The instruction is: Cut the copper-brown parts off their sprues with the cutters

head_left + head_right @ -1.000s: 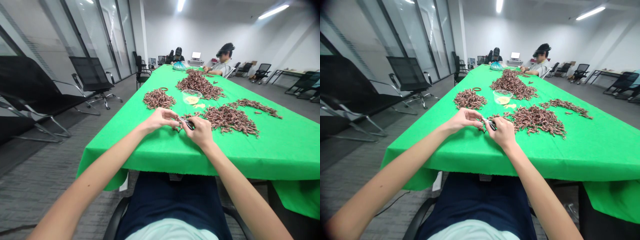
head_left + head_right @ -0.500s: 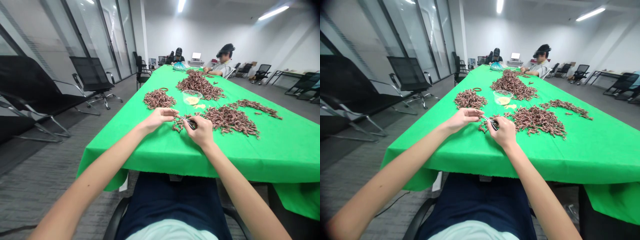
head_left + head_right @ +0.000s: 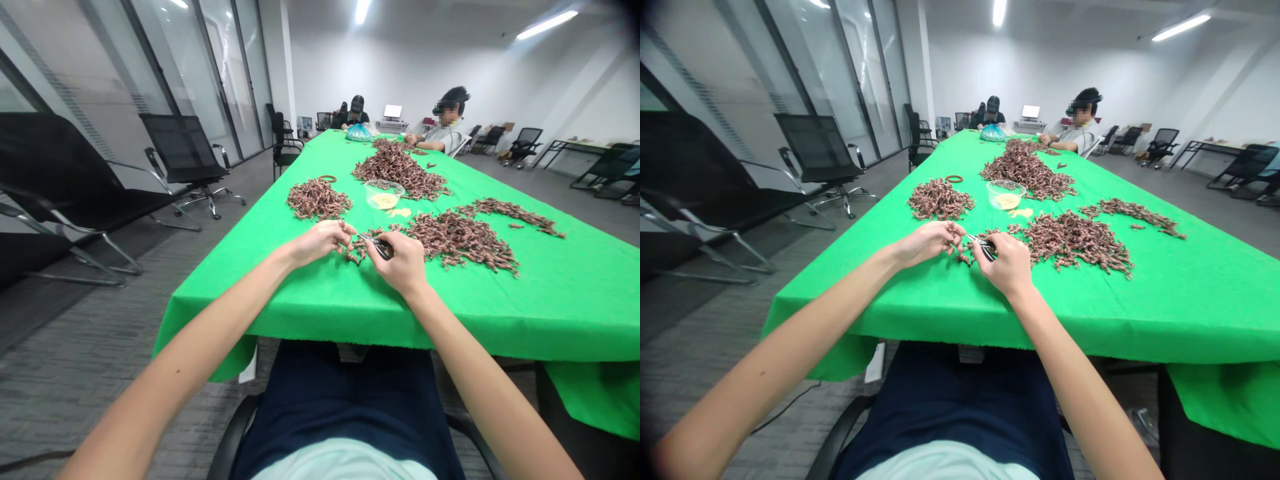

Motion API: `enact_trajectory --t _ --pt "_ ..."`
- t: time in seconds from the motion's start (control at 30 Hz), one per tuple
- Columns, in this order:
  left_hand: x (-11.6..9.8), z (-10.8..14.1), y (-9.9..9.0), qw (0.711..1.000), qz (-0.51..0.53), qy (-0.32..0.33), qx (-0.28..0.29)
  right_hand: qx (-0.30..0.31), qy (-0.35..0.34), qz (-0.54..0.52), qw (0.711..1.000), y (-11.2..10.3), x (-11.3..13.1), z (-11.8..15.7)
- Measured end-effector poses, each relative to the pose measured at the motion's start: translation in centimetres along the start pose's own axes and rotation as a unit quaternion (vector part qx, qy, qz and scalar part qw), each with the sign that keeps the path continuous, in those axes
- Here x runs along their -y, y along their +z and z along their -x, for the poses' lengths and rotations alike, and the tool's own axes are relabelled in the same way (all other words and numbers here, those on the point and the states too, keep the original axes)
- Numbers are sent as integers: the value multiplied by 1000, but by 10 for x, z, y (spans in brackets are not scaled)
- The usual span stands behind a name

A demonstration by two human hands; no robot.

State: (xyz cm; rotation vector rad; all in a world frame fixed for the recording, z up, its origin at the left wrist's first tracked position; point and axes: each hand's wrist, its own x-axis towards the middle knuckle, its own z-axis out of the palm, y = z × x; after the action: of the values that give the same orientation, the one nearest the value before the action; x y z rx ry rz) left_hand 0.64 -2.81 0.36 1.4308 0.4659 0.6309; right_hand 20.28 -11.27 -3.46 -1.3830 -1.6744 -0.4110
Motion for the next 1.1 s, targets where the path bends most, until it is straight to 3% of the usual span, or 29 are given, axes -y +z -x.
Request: enact_trajectory --t 0.23,0.5,0.7,0.9,1.1 --pt "7 -1 -1 998 -44 -24 -27 4 -15 -12 1000 -1 1 0" --pt "12 -3 -10 992 -100 73 -26 4 -10 -16 1000 -1 2 -1" --pt "18 -5 -11 995 -34 50 -80 0 -14 -21 1000 0 1 -1" --pt "13 -6 -8 993 -107 41 -34 3 -15 -15 1000 -1 1 -1" --pt "10 -4 -6 985 -152 21 -74 8 -13 -20 1000 -2 2 -1"
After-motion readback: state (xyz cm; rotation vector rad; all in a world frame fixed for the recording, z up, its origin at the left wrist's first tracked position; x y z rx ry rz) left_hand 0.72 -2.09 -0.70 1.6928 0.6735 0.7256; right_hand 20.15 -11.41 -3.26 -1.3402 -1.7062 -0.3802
